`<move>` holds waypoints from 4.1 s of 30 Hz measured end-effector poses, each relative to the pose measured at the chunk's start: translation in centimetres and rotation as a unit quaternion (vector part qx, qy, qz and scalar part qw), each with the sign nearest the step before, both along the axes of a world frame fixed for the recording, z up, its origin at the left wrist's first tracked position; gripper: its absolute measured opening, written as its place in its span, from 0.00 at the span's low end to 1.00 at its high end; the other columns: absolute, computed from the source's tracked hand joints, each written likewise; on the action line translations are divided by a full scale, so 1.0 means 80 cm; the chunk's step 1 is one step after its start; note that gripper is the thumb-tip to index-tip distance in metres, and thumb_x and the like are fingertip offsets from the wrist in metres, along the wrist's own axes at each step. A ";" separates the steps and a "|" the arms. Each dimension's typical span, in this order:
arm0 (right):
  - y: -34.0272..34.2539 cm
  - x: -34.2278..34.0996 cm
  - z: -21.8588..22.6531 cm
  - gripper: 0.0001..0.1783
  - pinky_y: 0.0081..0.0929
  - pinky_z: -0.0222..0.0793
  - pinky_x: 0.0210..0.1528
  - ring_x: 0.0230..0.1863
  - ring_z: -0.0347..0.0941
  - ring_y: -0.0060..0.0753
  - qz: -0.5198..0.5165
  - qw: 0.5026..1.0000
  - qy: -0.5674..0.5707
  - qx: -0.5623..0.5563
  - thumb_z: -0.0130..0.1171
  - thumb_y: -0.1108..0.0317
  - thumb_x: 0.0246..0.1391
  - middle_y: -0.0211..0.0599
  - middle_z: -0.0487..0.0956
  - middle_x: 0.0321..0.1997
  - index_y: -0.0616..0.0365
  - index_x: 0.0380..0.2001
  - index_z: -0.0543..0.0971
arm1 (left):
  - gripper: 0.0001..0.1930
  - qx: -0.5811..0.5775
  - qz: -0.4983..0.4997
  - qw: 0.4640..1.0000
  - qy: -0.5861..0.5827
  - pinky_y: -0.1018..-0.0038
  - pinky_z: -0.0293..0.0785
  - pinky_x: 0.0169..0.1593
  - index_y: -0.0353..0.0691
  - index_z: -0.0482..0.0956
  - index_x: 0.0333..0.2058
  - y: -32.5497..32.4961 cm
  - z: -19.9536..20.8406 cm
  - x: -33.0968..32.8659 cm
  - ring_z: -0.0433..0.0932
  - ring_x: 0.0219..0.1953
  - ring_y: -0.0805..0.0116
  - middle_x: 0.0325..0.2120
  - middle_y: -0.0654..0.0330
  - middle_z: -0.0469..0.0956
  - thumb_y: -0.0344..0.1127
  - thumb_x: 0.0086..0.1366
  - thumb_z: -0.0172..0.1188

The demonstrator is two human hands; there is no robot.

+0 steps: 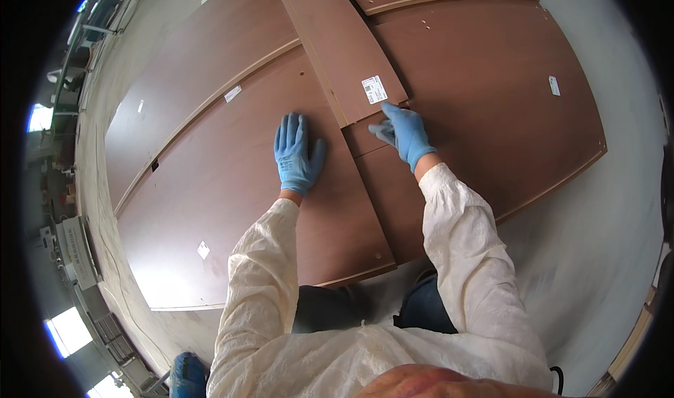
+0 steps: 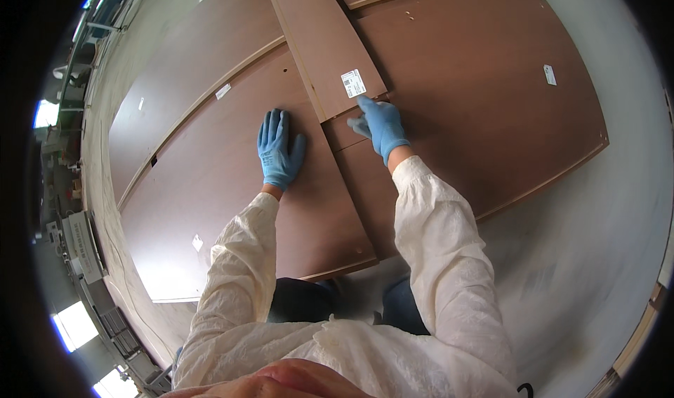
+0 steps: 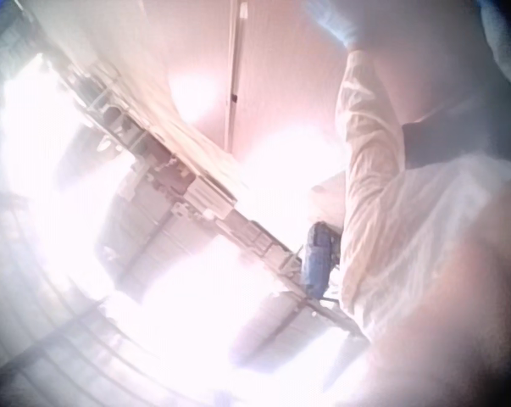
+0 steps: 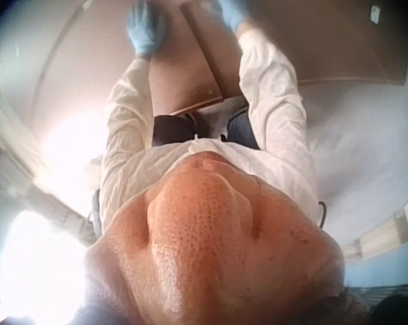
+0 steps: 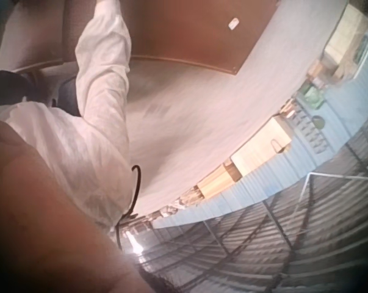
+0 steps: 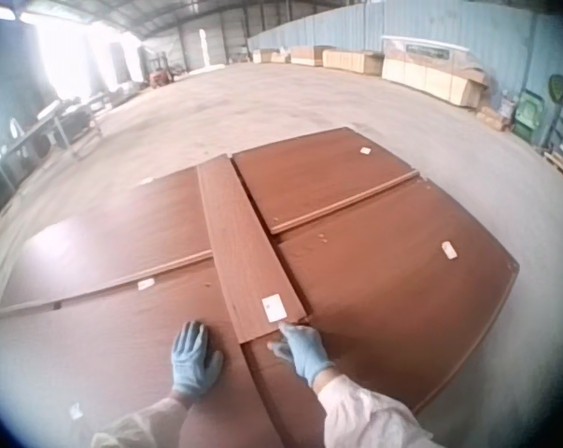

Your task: The person lifts and moves large brown wooden panels, aligns them on the floor, and stacks them with other panels. The person kneels to adjust the panels and then stands to carry and place additional pieces.

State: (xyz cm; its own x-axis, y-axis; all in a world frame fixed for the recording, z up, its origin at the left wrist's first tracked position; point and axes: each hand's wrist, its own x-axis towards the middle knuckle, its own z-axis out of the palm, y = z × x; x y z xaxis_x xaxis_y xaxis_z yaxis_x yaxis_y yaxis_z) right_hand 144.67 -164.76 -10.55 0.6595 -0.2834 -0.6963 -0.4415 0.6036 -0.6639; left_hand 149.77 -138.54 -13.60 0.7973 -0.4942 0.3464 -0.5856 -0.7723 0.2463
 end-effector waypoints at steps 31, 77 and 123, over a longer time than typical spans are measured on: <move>-0.002 0.075 0.283 0.05 0.27 0.64 0.34 0.32 0.68 0.19 -0.021 0.966 -0.252 -0.048 0.65 0.64 0.55 0.20 0.71 0.29 0.47 0.29 0.78 | 0.44 -0.162 0.068 0.833 0.524 0.50 0.55 0.73 0.36 0.65 0.69 -0.009 0.091 0.069 0.58 0.73 0.43 0.70 0.43 0.63 0.65 0.66 0.55; 0.741 -0.458 0.755 0.29 0.56 0.67 0.68 0.57 0.78 0.52 0.816 0.538 0.139 0.158 0.65 0.73 0.50 0.44 0.83 0.57 0.62 0.58 0.77 | 0.22 -0.879 0.408 0.176 -0.172 0.64 0.80 0.58 0.34 0.78 0.56 0.535 0.907 -1.125 0.83 0.51 0.60 0.50 0.56 0.83 0.26 0.63 0.67; 2.136 -1.823 0.816 0.25 0.42 0.78 0.55 0.46 0.83 0.40 0.974 0.100 0.121 0.161 0.69 0.65 0.52 0.41 0.85 0.48 0.61 0.53 0.79 | 0.21 -0.665 0.491 -0.020 -0.563 0.64 0.77 0.59 0.37 0.79 0.53 1.373 0.948 -2.294 0.79 0.54 0.60 0.49 0.59 0.81 0.28 0.60 0.69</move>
